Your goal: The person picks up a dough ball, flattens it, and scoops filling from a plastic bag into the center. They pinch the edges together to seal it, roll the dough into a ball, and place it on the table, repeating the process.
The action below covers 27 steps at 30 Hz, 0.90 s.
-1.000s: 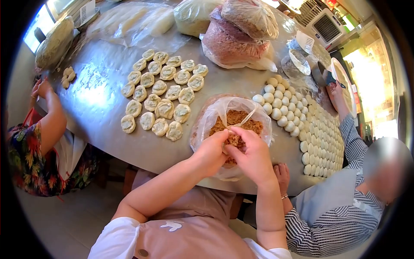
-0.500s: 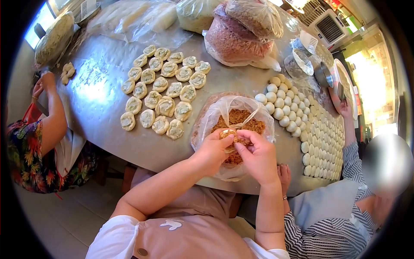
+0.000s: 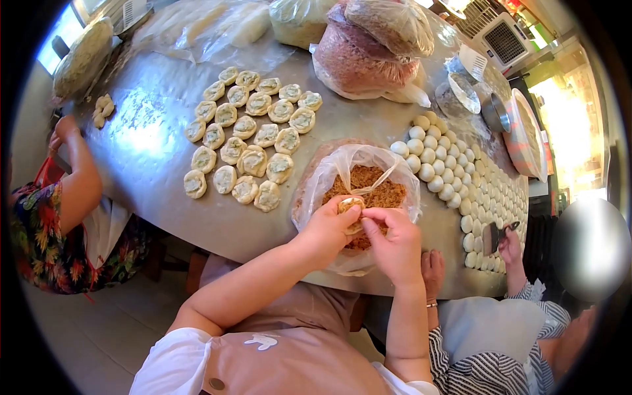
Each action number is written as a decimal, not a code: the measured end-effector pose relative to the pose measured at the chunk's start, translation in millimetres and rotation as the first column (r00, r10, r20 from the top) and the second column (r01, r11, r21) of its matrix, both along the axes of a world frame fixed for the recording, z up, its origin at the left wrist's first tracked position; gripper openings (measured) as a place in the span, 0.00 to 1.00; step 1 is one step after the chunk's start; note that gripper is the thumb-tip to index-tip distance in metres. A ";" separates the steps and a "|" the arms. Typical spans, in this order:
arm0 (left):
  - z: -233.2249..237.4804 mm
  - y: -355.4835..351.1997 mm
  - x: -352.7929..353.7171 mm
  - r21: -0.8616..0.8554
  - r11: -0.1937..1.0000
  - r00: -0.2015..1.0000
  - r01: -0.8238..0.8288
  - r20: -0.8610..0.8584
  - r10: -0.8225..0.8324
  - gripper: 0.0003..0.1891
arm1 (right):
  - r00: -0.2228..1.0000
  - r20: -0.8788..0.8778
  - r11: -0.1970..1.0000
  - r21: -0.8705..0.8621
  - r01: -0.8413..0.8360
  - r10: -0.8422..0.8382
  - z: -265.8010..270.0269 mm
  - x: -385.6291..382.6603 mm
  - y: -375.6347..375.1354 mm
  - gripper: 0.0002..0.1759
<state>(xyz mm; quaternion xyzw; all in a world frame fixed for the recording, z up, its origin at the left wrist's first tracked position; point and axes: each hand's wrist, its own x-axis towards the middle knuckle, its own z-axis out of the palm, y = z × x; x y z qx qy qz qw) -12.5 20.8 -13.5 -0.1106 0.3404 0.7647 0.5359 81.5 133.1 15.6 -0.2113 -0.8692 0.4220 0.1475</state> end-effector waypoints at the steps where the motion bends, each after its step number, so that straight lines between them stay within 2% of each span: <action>1: 0.2 -1.6 -2.1 0.027 1.000 0.999 0.013 0.040 -0.014 0.15 | 1.000 -0.002 0.996 -0.089 0.029 -0.029 -1.4 2.6 1.4 0.14; 4: 1.2 -6.9 -10.4 0.154 0.985 0.987 0.083 0.123 -0.103 0.15 | 0.991 -0.133 0.985 0.173 0.009 0.014 -6.5 4.0 7.7 0.20; 5: 1.1 -10.6 -12.6 0.212 0.969 0.979 0.128 0.129 -0.158 0.15 | 0.990 -0.068 0.960 0.261 -0.102 0.124 -2.3 5.7 7.0 0.32; 6: 1.8 -12.1 -13.2 0.269 0.947 0.968 0.174 0.133 -0.215 0.15 | 0.985 -0.078 0.941 0.317 -0.121 0.153 -1.5 4.3 3.5 0.36; 7: 23.4 -9.5 -9.8 0.186 0.973 0.969 0.136 0.180 -0.170 0.15 | 0.980 -0.085 0.918 0.372 -0.134 0.177 -2.0 1.3 -3.8 0.40; 9: -14.5 -13.8 -9.8 0.512 0.844 0.945 0.158 0.168 -0.279 0.15 | 0.972 -0.139 0.882 0.459 -0.107 0.191 -16.2 -1.6 -8.5 0.48; 10: -18.3 -16.3 -11.1 0.653 0.741 0.934 0.155 0.148 -0.326 0.15 | 0.969 -0.158 0.872 0.480 -0.094 0.192 -18.3 -2.9 -10.2 0.46; 11: -17.4 -17.7 -6.2 0.520 0.834 0.947 0.183 0.135 -0.292 0.15 | 0.965 -0.177 0.863 0.499 -0.083 0.195 -19.4 -4.8 -12.0 0.44; 12: -11.9 -17.6 -6.0 0.441 0.871 0.953 0.217 0.100 -0.288 0.15 | 0.960 -0.196 0.853 0.517 -0.072 0.199 -20.3 -6.6 -14.3 0.43; 14: -4.7 -16.2 -5.6 0.272 0.923 0.957 0.271 0.031 -0.290 0.15 | 0.950 -0.248 0.866 0.498 -0.044 0.191 -21.3 -9.6 -20.1 0.37; 17: 4.0 -9.8 -2.6 0.149 0.948 0.960 0.280 -0.018 -0.281 0.17 | 0.931 -0.341 0.909 0.416 0.029 0.127 -26.1 -15.1 -25.6 0.29; 18: 7.3 -8.6 -0.4 0.167 0.956 0.970 0.242 -0.006 -0.245 0.17 | 0.924 -0.372 0.925 0.376 0.057 0.094 -28.7 -16.5 -26.9 0.27; 20: 15.1 -7.4 4.2 0.201 0.965 0.984 0.168 0.020 -0.175 0.18 | 0.898 -0.440 0.996 0.069 0.055 -0.019 -32.8 -17.1 -28.6 0.24; 21: 20.1 -6.5 4.1 0.257 0.963 0.989 0.081 0.099 -0.109 0.18 | 0.884 -0.460 0.995 -0.088 0.049 -0.084 -33.7 -17.2 -29.1 0.22; 23: 28.6 -4.0 4.8 0.347 0.932 0.963 -0.103 0.268 0.007 0.19 | 0.849 -0.487 0.978 -0.141 0.154 -0.204 -28.4 -20.2 -36.7 0.22; 24: 24.8 -2.7 7.7 0.303 0.950 0.977 -0.068 0.211 0.002 0.18 | 0.827 -0.499 0.965 -0.169 0.200 -0.259 -26.7 -21.5 -39.1 0.21; 27: 11.0 -3.2 13.0 0.206 0.978 0.998 0.038 0.042 -0.048 0.16 | 0.835 -0.513 0.980 -0.113 0.165 -0.200 -31.5 -21.2 -38.1 0.19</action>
